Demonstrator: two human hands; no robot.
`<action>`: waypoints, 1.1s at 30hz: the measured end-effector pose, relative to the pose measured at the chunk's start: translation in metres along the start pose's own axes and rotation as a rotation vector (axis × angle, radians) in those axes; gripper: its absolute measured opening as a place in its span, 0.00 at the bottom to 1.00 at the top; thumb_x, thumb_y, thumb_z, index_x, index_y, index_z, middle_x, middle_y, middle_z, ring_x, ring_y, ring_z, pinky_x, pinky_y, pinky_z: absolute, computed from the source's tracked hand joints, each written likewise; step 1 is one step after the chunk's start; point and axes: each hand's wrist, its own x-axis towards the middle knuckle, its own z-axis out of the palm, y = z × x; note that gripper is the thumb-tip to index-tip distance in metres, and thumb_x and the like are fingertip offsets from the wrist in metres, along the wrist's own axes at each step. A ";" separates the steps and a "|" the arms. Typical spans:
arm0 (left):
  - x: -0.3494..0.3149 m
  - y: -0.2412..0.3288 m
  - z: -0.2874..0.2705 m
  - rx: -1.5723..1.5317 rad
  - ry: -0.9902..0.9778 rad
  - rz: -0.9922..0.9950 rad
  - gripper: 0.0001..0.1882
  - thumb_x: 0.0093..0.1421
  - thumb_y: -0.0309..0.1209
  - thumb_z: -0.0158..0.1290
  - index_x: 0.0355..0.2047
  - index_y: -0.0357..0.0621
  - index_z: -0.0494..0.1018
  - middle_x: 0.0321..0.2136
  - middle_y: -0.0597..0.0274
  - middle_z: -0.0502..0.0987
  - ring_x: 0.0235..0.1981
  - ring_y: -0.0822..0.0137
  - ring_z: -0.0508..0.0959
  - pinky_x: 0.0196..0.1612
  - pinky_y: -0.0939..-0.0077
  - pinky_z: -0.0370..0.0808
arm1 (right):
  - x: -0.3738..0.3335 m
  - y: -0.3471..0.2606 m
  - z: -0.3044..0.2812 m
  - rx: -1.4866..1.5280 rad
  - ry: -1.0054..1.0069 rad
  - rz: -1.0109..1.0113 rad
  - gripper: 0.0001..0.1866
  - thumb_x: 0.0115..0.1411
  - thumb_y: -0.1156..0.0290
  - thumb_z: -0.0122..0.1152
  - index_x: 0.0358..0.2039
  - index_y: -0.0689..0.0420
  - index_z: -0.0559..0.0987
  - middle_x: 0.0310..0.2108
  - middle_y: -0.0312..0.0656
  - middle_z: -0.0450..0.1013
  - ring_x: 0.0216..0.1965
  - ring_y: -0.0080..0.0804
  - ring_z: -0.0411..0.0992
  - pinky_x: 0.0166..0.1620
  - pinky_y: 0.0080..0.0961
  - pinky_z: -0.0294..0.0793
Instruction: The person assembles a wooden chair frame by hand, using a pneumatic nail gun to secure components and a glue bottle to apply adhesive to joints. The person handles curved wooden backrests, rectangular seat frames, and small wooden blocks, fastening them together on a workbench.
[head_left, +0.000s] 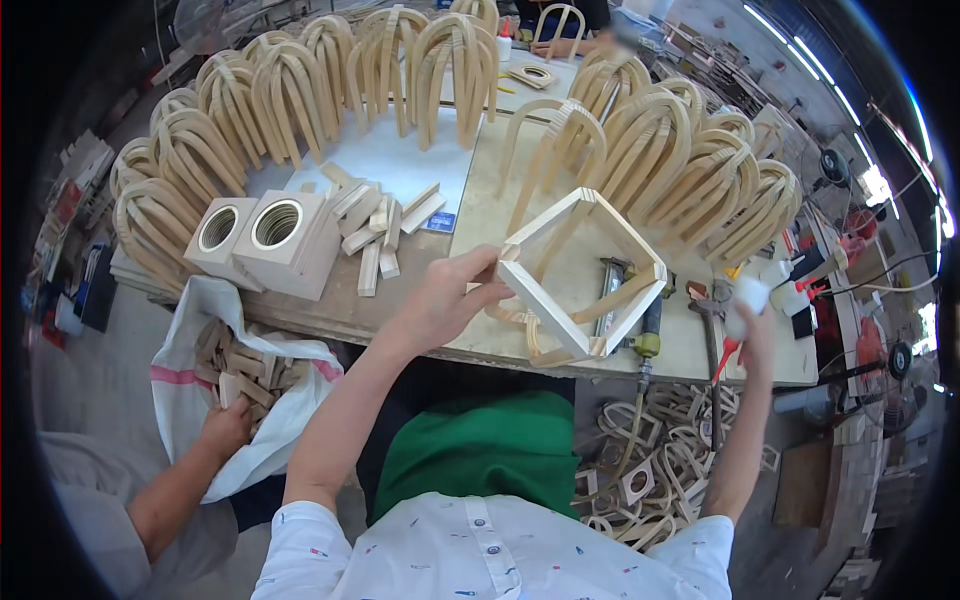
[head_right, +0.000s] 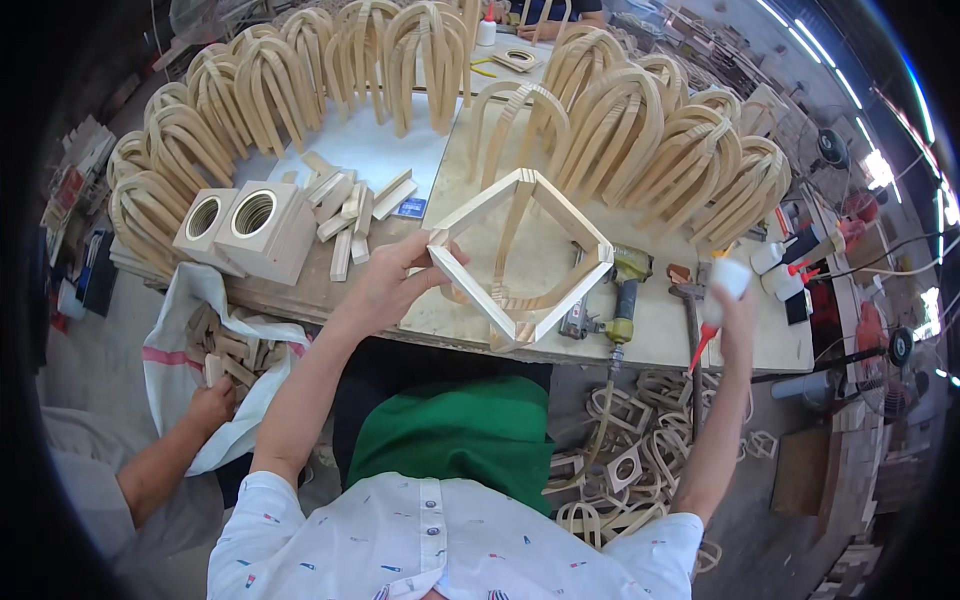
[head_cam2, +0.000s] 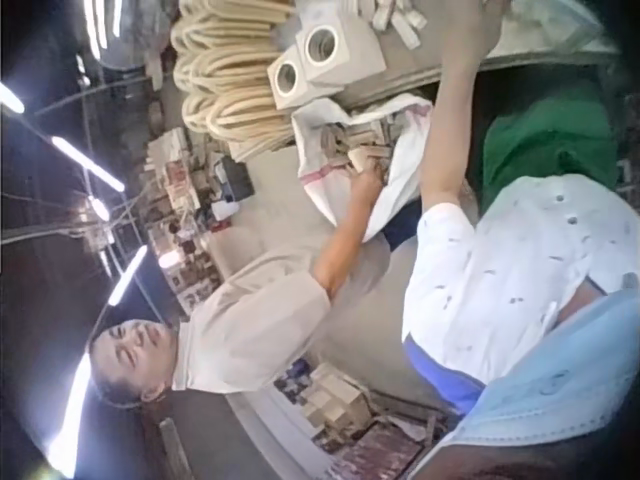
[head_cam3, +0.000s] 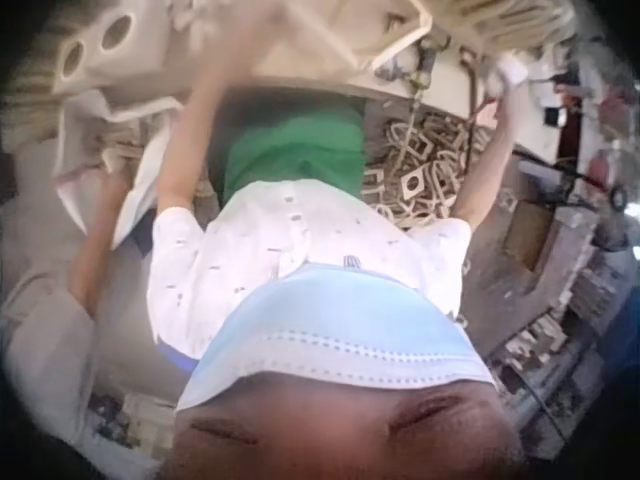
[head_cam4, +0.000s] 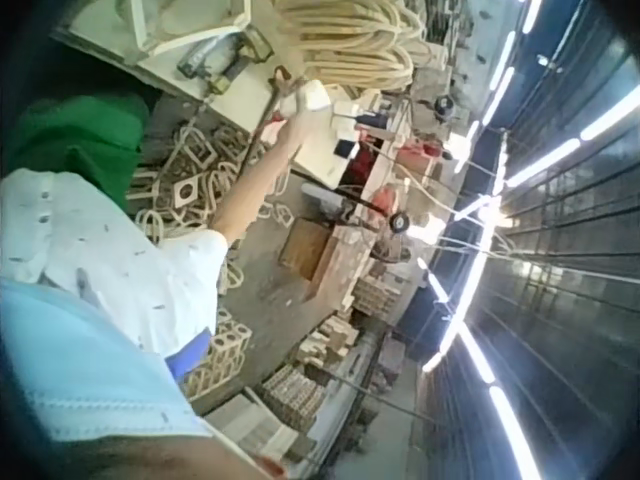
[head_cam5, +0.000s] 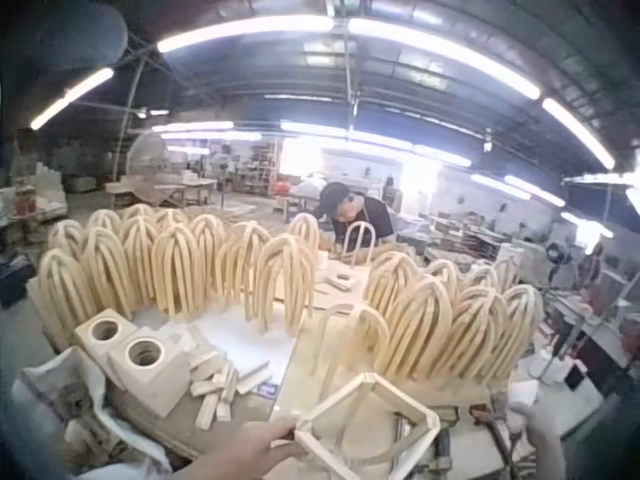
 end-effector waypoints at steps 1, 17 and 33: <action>0.002 0.001 -0.002 -0.002 0.003 0.015 0.11 0.61 0.25 0.54 0.44 0.36 0.72 0.38 0.58 0.81 0.40 0.67 0.81 0.45 0.72 0.75 | 0.002 -0.022 -0.002 0.150 -0.028 -0.094 0.27 0.54 0.72 0.61 0.55 0.62 0.68 0.46 0.42 0.72 0.47 0.33 0.72 0.49 0.30 0.71; -0.009 0.004 -0.039 -0.008 -0.022 -0.062 0.11 0.61 0.23 0.54 0.45 0.35 0.74 0.40 0.61 0.79 0.43 0.72 0.78 0.49 0.76 0.74 | -0.084 -0.250 0.231 0.952 -0.781 -0.349 0.31 0.66 0.63 0.53 0.63 0.64 0.56 0.57 0.57 0.63 0.60 0.57 0.63 0.58 0.55 0.67; -0.010 -0.006 -0.032 -0.043 -0.019 0.008 0.09 0.61 0.23 0.53 0.42 0.34 0.74 0.37 0.62 0.78 0.42 0.72 0.78 0.48 0.77 0.74 | -0.091 -0.244 0.250 0.973 -0.774 -0.298 0.27 0.65 0.66 0.55 0.60 0.63 0.59 0.54 0.52 0.64 0.56 0.56 0.65 0.57 0.60 0.67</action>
